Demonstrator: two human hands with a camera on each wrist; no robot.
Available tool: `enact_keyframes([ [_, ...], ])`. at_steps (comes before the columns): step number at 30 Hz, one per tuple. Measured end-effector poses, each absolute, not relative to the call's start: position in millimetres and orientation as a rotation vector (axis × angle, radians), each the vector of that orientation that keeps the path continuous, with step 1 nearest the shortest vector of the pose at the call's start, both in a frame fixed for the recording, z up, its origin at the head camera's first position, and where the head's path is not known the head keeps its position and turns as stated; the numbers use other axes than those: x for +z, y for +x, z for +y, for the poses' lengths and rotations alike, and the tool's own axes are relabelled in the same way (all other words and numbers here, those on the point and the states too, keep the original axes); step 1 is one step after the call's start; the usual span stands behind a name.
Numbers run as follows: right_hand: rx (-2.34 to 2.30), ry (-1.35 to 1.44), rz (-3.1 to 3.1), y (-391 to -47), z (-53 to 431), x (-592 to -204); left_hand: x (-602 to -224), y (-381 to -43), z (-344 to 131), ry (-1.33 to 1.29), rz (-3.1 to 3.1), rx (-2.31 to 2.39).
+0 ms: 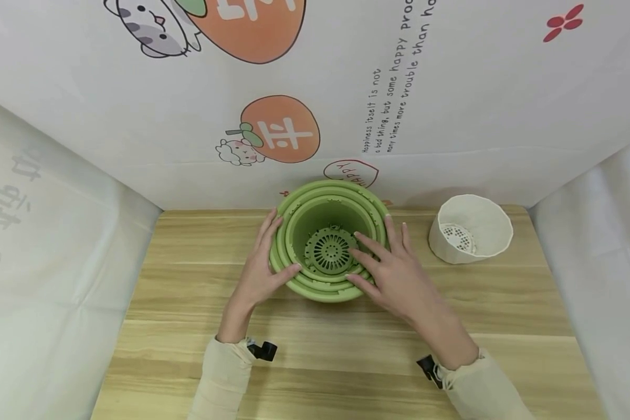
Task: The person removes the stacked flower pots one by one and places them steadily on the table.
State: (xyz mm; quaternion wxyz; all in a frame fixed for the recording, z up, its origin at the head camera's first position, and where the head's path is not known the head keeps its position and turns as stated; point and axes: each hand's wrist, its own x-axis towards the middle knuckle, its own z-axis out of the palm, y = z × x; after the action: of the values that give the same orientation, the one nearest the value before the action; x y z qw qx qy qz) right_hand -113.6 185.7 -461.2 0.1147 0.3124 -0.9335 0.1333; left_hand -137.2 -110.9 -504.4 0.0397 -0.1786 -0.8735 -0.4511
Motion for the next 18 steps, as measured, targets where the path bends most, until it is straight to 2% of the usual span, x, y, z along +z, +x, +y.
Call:
enact_keyframes([
  [18,0.335,0.970,-2.724,-116.4,180.5,-461.7,-504.4,-137.1,-110.9,-0.546,-2.686,-1.336],
])
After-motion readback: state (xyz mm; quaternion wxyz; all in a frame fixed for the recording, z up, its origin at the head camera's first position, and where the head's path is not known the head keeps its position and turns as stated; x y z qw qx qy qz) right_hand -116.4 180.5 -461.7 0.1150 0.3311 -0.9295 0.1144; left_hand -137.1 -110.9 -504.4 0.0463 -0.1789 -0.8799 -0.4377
